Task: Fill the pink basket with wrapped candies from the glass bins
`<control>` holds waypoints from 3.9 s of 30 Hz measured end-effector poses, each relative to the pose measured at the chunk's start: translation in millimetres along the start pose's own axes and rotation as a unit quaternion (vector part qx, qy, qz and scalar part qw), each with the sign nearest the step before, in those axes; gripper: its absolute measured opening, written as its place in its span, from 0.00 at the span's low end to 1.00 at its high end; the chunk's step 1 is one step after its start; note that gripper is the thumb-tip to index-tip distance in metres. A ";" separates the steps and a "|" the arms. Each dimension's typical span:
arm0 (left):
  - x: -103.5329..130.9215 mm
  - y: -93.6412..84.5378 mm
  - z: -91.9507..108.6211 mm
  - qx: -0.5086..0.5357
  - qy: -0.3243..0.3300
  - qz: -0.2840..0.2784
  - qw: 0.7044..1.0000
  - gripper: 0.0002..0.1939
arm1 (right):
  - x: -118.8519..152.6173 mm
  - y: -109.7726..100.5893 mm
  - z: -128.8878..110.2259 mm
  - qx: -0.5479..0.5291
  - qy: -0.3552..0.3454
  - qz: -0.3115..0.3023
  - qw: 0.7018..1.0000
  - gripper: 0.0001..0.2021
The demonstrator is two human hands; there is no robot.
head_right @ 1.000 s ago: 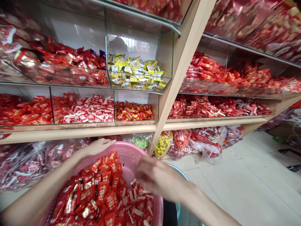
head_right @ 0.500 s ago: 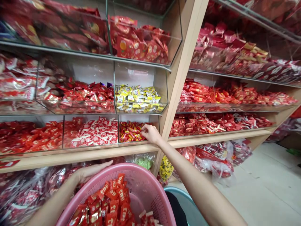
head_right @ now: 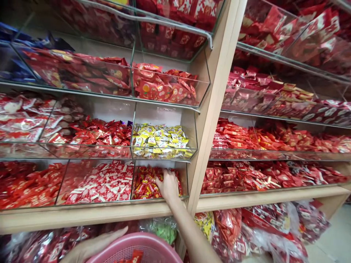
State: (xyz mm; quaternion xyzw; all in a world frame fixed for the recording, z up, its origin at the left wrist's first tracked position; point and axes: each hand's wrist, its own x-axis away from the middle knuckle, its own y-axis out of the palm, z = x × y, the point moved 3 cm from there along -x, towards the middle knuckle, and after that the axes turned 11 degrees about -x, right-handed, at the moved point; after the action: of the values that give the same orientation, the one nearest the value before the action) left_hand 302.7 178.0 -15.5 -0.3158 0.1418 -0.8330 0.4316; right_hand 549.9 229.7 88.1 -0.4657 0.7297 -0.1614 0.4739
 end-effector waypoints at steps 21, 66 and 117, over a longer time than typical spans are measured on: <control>-4.9 9.1 13.0 -0.060 0.012 -0.049 0.997 0.39 | -14.7 5.4 -33.5 0.089 0.152 -0.085 0.981 0.22; -0.8 10.0 2.3 0.090 0.075 -0.099 0.988 0.28 | 229.9 29.3 -3.4 0.166 -0.045 -0.392 0.904 0.21; 2.6 7.0 4.3 0.089 0.091 -0.088 0.988 0.29 | 84.0 -55.7 -47.2 0.016 -0.101 -0.176 0.979 0.09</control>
State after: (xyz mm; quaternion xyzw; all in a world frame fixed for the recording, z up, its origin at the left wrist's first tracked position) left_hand 308.8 172.0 -14.7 -0.2103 0.0775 -0.9024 0.3680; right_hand 529.7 121.4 103.9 -0.5932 0.5818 -0.2063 0.5168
